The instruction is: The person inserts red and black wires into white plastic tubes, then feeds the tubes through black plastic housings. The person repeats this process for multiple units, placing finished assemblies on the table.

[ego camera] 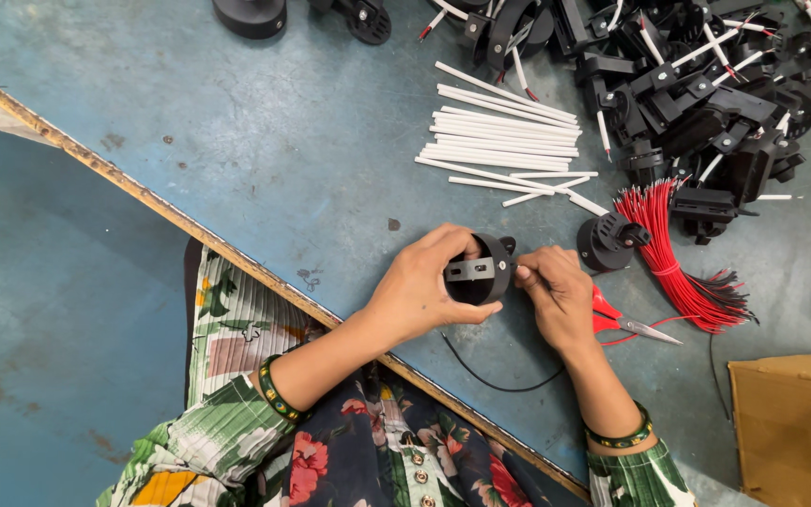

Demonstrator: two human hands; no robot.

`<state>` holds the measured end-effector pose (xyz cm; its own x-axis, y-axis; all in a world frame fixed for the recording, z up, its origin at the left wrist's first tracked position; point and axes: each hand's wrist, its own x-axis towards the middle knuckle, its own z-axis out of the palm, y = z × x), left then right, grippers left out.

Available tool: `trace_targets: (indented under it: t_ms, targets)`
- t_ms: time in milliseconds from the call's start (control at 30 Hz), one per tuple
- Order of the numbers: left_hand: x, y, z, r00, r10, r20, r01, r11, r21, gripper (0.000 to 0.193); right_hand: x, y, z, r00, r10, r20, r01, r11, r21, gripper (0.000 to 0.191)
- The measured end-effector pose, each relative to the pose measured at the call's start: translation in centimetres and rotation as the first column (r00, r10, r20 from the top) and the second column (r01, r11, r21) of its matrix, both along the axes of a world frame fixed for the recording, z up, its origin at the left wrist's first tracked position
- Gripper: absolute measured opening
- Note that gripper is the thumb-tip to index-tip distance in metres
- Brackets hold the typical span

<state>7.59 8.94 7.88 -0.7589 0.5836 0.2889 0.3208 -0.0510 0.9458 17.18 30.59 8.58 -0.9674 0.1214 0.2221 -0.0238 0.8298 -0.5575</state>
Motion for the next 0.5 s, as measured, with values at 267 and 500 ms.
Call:
trace_targets:
  t_ms: [267, 500]
  targets:
    - [0.1, -0.2, 0.0, 1.000, 0.015, -0.023, -0.016, 1.000, -0.018, 0.049, -0.3, -0.6, 0.8, 0.998, -0.013, -0.060, 0.012, 1.000, -0.029, 0.006]
    - [0.2, -0.1, -0.3, 1.000, 0.028, -0.013, -0.028, 0.999, 0.023, 0.048, -0.3, -0.6, 0.6, 0.996, -0.088, -0.013, 0.084, 0.979, -0.184, 0.009]
